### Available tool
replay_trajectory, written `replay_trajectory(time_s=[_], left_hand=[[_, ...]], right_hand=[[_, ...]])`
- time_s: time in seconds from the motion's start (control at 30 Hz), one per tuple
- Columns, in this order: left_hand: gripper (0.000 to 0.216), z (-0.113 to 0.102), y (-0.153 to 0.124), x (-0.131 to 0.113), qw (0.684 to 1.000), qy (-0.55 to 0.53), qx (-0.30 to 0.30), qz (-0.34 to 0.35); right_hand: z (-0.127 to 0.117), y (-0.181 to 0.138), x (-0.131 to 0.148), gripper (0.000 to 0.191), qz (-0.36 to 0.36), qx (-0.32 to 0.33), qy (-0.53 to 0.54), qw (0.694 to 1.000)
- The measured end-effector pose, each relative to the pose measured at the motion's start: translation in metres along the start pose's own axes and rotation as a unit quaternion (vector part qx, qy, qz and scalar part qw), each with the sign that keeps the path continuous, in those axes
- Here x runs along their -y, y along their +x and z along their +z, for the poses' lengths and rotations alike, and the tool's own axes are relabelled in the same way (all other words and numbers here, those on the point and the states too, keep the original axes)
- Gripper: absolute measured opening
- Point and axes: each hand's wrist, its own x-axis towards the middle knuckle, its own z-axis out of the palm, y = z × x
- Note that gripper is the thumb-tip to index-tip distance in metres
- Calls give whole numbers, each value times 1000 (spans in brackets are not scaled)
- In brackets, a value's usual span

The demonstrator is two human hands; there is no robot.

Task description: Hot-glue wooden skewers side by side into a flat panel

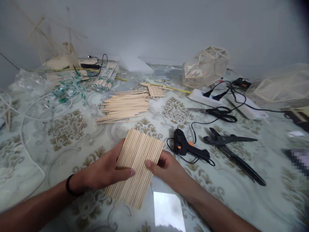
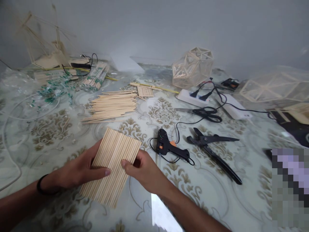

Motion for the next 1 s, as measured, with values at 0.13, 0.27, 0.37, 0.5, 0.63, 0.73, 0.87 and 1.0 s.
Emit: replay_trajectory(time_s=[0.13, 0.27, 0.37, 0.5, 0.63, 0.73, 0.87, 1.0], left_hand=[[73, 0, -1, 2, 1000, -14, 2, -2], [75, 0, 0, 1, 1000, -19, -2, -3], [75, 0, 0, 0, 1000, -15, -13, -3], [75, -2, 0, 2, 1000, -27, -12, 10], [71, -3, 0, 0, 997, -79, 16, 10], [60, -1, 2, 0, 996, -84, -5, -17], [60, 5, 6, 4, 996, -22, -77, -44], [60, 9, 6, 7, 992, 23, -104, -68]], right_hand=[[1, -3, 2, 49, -8, 20, 33, 999], [3, -4, 4, 45, -18, 29, 64, 997], [3, -3, 2, 48, -12, 41, 82, 996], [2, -3, 0, 51, -3, 44, 88, 995], [1, -3, 0, 46, 11, 41, 72, 997], [1, -2, 1, 44, -1, 44, 52, 998], [3, -2, 3, 36, -24, 49, 27, 998], [2, -2, 3, 38, -32, 38, 10, 999]])
